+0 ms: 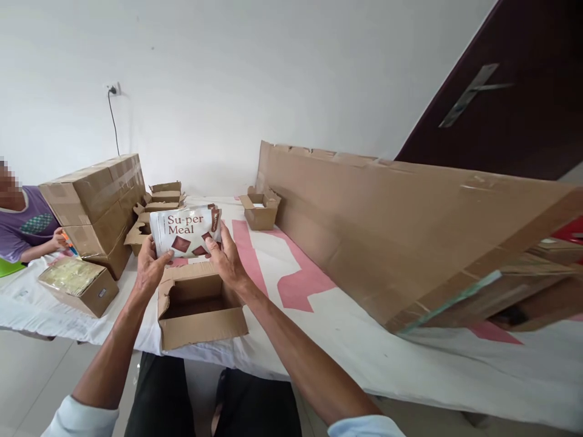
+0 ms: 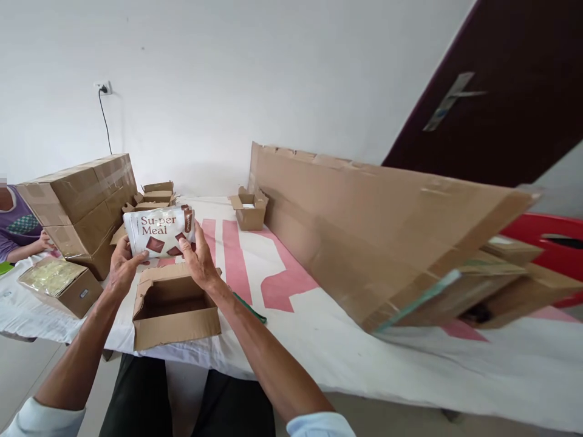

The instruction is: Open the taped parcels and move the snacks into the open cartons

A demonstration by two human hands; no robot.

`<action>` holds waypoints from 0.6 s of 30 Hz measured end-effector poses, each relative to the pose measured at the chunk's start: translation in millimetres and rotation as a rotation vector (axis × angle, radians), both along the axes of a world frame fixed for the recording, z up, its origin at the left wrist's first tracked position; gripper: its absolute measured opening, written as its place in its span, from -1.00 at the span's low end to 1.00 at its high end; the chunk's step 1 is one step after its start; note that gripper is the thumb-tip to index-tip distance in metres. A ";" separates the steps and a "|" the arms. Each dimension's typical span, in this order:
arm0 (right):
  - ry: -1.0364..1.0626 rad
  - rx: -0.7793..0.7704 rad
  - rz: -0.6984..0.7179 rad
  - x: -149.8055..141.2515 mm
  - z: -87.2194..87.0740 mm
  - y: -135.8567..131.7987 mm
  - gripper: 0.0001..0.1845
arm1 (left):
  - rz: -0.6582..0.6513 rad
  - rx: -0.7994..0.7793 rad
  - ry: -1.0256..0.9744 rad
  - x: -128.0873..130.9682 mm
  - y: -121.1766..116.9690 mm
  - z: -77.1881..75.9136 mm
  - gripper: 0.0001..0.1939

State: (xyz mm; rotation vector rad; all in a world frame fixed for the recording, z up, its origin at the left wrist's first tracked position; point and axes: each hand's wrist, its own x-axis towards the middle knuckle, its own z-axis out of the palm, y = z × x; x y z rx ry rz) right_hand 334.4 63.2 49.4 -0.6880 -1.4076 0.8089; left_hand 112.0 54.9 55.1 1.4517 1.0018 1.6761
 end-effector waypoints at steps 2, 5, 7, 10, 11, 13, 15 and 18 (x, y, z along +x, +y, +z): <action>0.019 0.001 -0.029 0.1 -2.9 -9.6 -0.27 | 0.011 0.022 0.005 1.1 -11.0 2.1 -0.30; 0.040 -0.034 -0.043 -1.3 -12.8 -14.9 -0.25 | 0.000 0.024 0.015 1.6 -20.3 1.2 -0.32; 0.037 -0.067 -0.038 -3.1 -17.9 -13.9 -0.24 | -0.016 0.002 0.034 1.0 -20.6 0.0 -0.33; 0.014 -0.055 -0.033 -7.1 -19.4 -10.9 -0.23 | 0.006 -0.050 0.043 -1.4 -15.3 -0.6 -0.31; 0.005 -0.030 -0.036 -8.7 -18.5 -10.2 -0.24 | 0.012 -0.071 0.039 -2.8 -12.9 -0.2 -0.30; -0.012 0.020 -0.035 -11.8 -15.7 -9.1 -0.26 | -0.004 -0.107 0.030 -6.5 -8.0 2.7 -0.31; -0.015 0.036 -0.004 -12.5 -12.7 -7.8 -0.27 | -0.034 -0.104 0.023 -12.6 -2.7 8.7 -0.33; 0.001 -0.010 0.036 -2.2 -11.4 -1.9 -0.26 | -0.003 0.002 -0.027 -27.6 8.7 23.2 -0.32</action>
